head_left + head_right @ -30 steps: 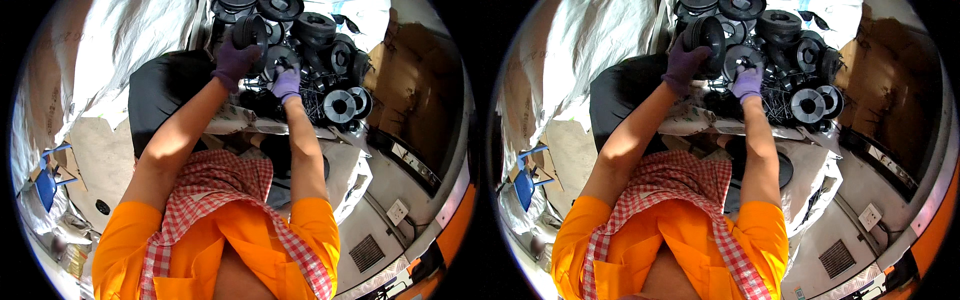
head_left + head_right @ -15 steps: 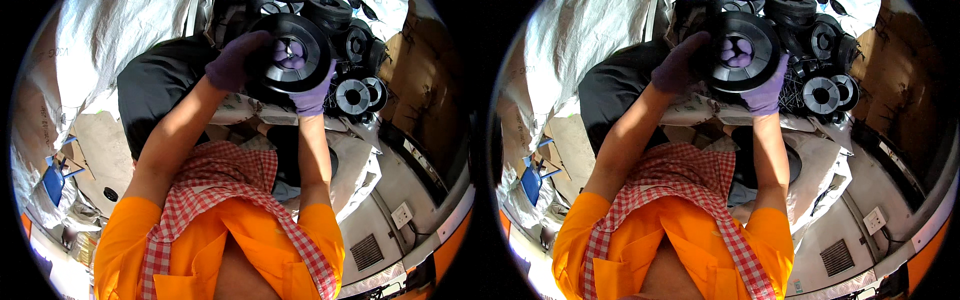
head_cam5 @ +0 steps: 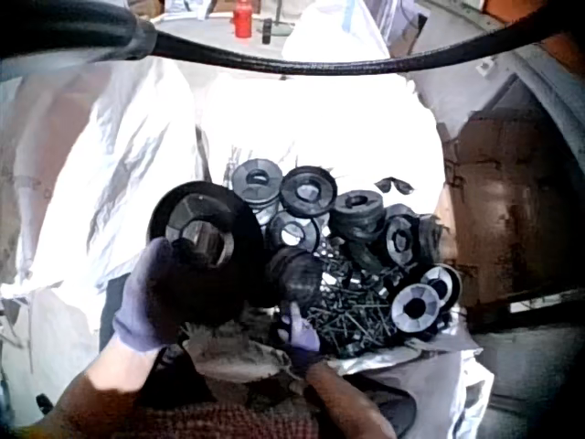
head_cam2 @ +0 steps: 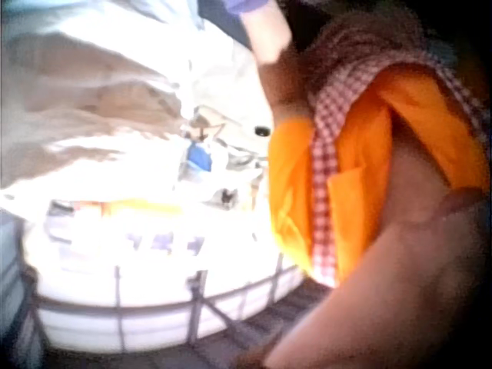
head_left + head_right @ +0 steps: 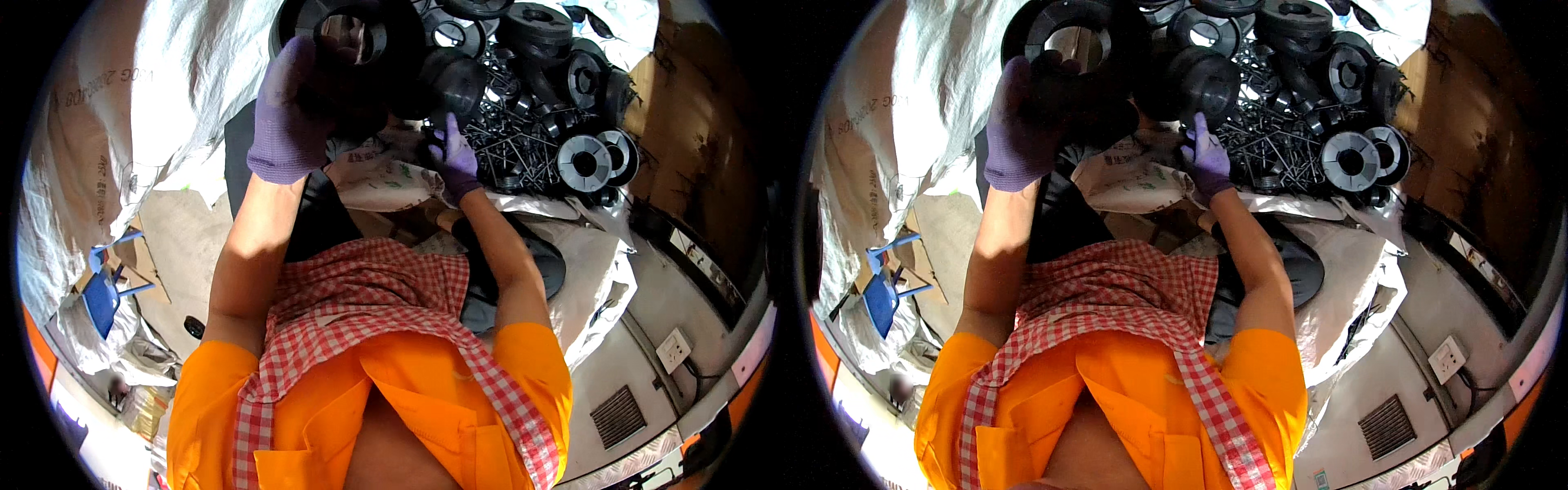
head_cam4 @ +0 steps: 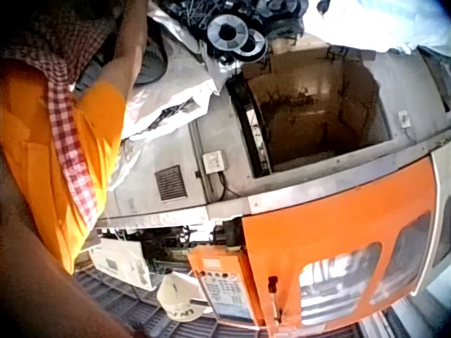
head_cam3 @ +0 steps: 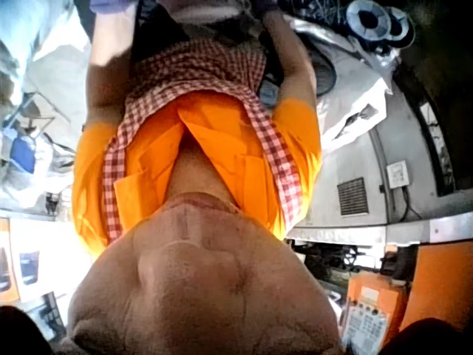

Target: The person sorts through a pile of plastic parts by hand, picking up individual pieces, turning them over, and placing them into a large white bag.

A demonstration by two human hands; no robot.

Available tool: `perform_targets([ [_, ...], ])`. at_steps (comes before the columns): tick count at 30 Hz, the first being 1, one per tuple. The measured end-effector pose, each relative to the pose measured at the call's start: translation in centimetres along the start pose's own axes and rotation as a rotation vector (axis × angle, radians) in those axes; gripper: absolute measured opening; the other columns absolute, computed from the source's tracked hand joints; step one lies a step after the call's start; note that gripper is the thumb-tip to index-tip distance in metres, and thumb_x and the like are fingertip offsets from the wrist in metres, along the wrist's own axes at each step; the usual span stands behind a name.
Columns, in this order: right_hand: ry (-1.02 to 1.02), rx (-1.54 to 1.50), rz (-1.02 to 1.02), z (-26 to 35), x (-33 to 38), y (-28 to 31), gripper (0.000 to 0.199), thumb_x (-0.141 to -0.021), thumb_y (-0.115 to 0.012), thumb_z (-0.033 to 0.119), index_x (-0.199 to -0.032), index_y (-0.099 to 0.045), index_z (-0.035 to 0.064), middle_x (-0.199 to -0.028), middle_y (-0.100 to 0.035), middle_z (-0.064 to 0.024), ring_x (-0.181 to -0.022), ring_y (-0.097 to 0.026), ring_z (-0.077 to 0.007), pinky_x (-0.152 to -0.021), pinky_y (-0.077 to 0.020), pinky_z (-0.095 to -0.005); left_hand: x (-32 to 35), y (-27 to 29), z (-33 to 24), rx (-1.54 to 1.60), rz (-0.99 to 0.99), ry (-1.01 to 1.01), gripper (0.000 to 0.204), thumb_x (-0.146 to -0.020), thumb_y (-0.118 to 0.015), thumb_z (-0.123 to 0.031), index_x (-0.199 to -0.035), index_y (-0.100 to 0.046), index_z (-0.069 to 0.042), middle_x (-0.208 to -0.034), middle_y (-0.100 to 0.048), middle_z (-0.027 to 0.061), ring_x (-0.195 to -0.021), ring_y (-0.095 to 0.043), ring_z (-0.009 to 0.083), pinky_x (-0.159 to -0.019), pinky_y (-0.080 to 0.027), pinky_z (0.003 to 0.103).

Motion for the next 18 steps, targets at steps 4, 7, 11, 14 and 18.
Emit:
perform_targets([
  [4,0.027,0.042,-0.08,1.2,-0.5,1.8,0.063,-0.081,-0.063,0.024,-0.137,-0.035,0.0156,-0.096,-0.067,-0.0082,-0.089,-0.062,-0.0313,-0.075,-0.0507,-0.0409,-0.3,-1.9,0.3,0.103,0.278,-0.076,0.033,-0.098,-0.042,-0.026,-0.119,-0.054,-0.005,-0.117,-0.058,0.0136,-0.107,-0.057,0.0269,-0.093,-0.045,0.039],
  [7,0.093,0.207,0.216,-1.2,-0.1,-1.5,0.039,-0.085,-0.057,0.026,-0.121,-0.049,0.0153,-0.094,-0.064,-0.0116,-0.085,-0.064,-0.0306,-0.072,-0.0514,-0.0425,-1.5,-2.3,0.9,0.238,0.197,0.041,0.029,-0.097,-0.043,-0.025,-0.113,-0.056,-0.004,-0.108,-0.06,0.0125,-0.1,-0.059,0.0234,-0.087,-0.047,0.035],
  [11,0.172,0.62,0.589,-2.5,-0.1,-6.7,0.04,-0.093,-0.043,0.032,-0.129,-0.047,0.0172,-0.127,-0.052,-0.0126,-0.103,-0.061,-0.031,-0.081,-0.0498,-0.0438,-2.0,-2.9,1.0,-0.129,0.047,-0.072,0.025,-0.093,-0.048,-0.027,-0.097,-0.061,-0.006,-0.088,-0.064,0.0078,-0.084,-0.061,0.0162,-0.075,-0.05,0.03],
  [14,0.016,0.679,0.826,-3.0,-1.1,-8.8,0.046,-0.096,-0.035,0.037,-0.137,-0.043,0.0198,-0.141,-0.044,-0.0069,-0.119,-0.052,-0.0307,-0.094,-0.0434,-0.0442,-2.1,-2.2,2.1,-0.151,0.031,0.009,0.015,-0.089,-0.054,-0.018,-0.095,-0.061,-0.007,-0.09,-0.061,0.0048,-0.085,-0.058,0.0139,-0.074,-0.049,0.03],
  [18,-0.281,0.563,0.834,-4.0,-0.6,-8.6,0.044,-0.095,-0.036,0.036,-0.134,-0.047,0.0197,-0.137,-0.048,-0.0081,-0.119,-0.052,-0.0297,-0.095,-0.0431,-0.0438,-2.3,-2.0,2.2,-0.314,0.005,0.029,0.024,-0.078,-0.067,-0.007,-0.1,-0.061,-0.007,-0.096,-0.06,0.0035,-0.09,-0.058,0.0143,-0.078,-0.05,0.03],
])
Point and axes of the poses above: each hand's wrist, its own x-axis away from the middle knuckle, its own y-axis out of the back of the hand, z = x × y, the point moved 6 cm from there along -x, towards the middle knuckle
